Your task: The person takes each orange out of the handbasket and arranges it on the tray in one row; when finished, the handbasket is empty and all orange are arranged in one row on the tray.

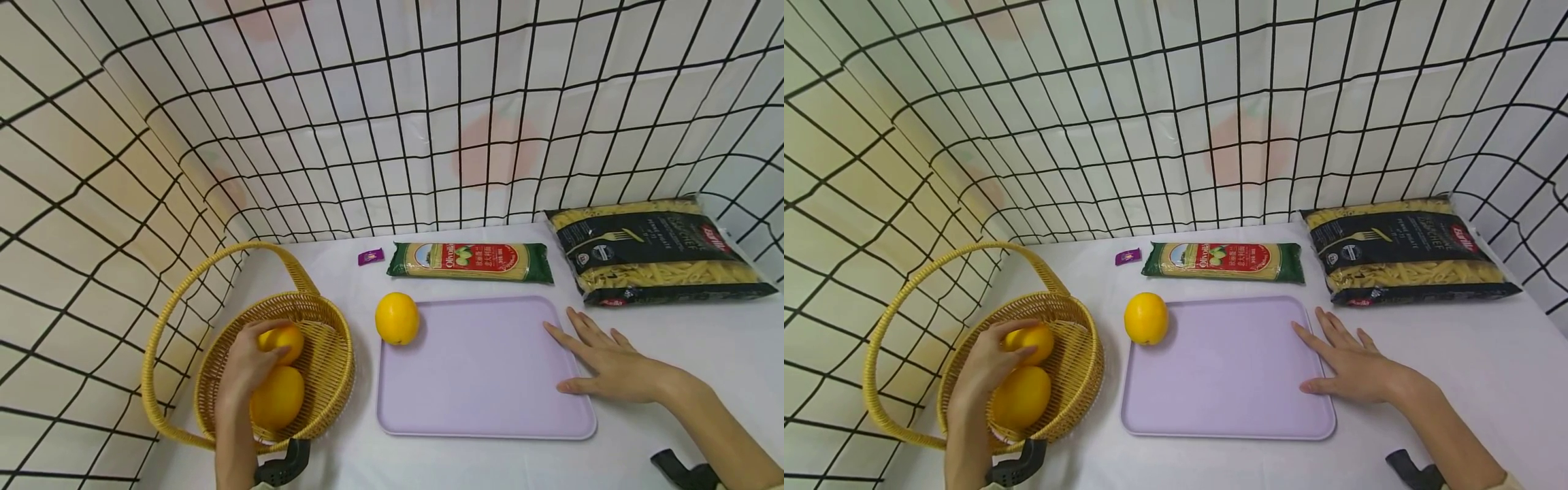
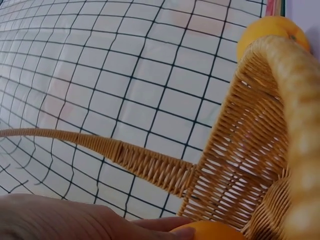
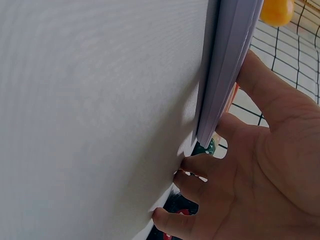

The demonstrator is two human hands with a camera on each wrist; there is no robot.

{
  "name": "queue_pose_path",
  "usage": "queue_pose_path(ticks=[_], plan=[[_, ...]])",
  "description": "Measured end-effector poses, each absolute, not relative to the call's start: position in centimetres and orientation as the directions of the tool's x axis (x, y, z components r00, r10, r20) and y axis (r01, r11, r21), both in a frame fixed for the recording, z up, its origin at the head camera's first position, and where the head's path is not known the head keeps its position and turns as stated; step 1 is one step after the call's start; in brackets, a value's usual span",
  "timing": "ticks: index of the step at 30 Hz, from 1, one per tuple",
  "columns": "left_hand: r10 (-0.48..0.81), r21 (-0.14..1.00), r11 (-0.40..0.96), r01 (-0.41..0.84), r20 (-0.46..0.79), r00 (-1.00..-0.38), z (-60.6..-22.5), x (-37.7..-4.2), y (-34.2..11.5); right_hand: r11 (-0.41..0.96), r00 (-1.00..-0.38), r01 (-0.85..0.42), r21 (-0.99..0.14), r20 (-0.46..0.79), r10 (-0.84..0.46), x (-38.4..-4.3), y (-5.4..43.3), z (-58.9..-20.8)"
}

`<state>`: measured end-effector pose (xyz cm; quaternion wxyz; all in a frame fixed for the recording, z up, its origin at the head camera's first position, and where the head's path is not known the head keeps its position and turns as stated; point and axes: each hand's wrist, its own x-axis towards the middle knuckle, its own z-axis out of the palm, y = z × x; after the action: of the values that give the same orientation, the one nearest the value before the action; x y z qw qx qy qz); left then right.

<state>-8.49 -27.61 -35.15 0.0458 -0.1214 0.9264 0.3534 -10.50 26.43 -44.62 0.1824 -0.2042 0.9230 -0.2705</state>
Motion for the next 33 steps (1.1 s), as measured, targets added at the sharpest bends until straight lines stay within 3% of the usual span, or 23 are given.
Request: queue_pose_path(ticks=[20,33], plan=[[-0.141,0.686,0.669,-0.286,-0.26,-0.955,-35.21,-8.81,-27.44,0.775,-0.848,-0.28,-0.567,-0.232,-0.476,-10.4,26.42,-44.29],[-0.173,0.68,0.671,-0.295,-0.243,-0.954,-35.02,-8.54,-26.89,0.774,-0.849,-0.272,-0.572,-0.236,-0.473,-10.5,26.34,-44.48]])
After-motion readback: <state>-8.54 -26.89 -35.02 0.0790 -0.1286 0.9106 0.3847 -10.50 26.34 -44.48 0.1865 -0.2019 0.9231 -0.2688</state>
